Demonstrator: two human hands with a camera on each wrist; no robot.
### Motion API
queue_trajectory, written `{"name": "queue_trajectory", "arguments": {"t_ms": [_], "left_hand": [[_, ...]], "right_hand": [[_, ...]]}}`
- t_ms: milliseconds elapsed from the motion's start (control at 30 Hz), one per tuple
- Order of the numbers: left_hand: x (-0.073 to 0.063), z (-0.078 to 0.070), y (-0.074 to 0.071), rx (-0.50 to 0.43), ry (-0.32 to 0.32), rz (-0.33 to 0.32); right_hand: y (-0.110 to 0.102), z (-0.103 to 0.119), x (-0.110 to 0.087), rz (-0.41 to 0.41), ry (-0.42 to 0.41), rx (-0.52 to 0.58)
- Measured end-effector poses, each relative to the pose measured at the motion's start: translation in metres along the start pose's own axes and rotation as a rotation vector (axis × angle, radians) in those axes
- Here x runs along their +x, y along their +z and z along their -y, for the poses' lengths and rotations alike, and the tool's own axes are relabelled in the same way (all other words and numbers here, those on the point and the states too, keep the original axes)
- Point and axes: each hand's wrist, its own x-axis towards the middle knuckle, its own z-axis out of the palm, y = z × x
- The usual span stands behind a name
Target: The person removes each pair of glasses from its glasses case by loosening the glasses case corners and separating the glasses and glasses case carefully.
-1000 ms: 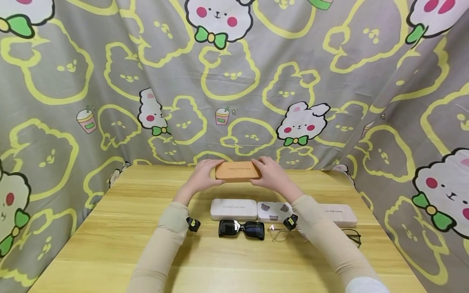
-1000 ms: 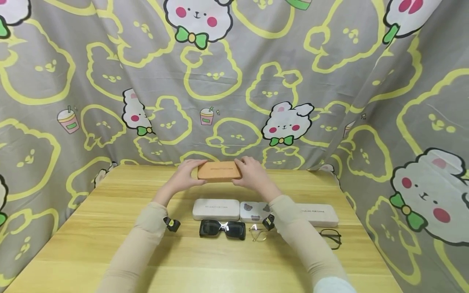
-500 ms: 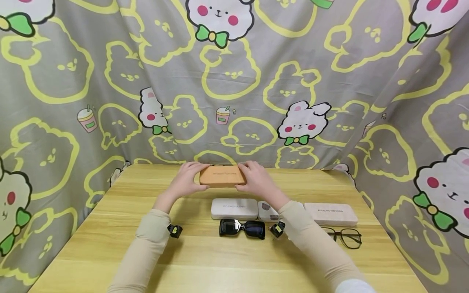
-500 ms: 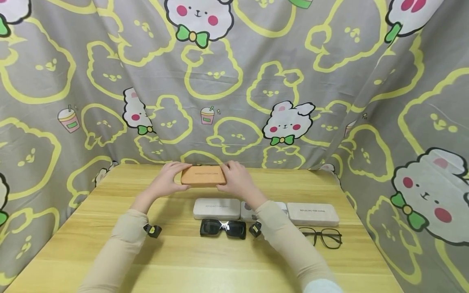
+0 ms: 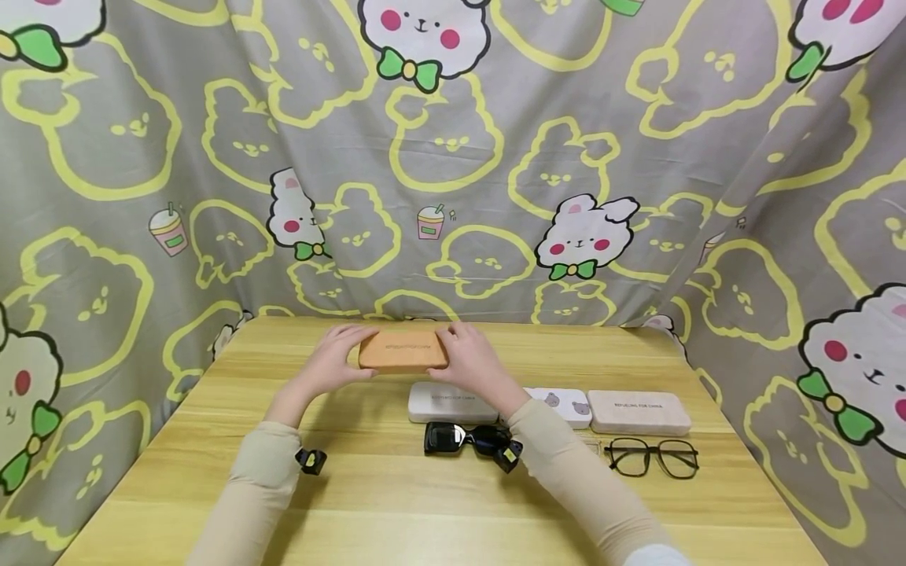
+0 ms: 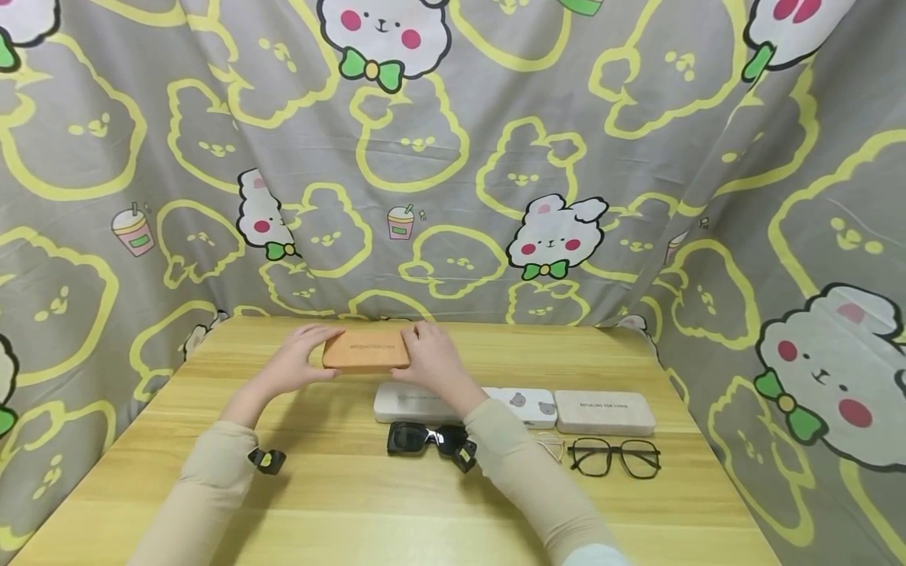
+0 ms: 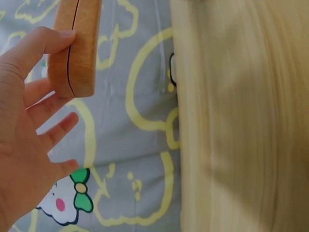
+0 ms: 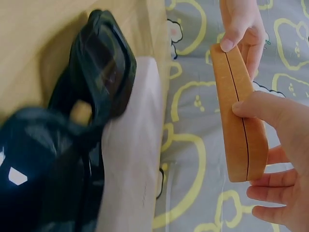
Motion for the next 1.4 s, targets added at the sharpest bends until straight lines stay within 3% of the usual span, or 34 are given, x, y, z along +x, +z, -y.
{"name": "queue_trajectory", "arguments": {"t_ms": [267,800,1400], "left_hand": [[-0.014,0.007,-0.005,-0.027,-0.051,0.008],[-0.043,0.032,-0.007,0.031,-0.129,-0.004],[-0.057,0.044,-0.006,-0.019,-0.227,0.077]], "right_hand": [[0.009,0.018,0.005,0.022,0.024,0.011],[0.034,0.063,0.009,0.041,0.064,-0.001],[0.051,0.085,0.007,0.092,0.065,-0.015]]}}
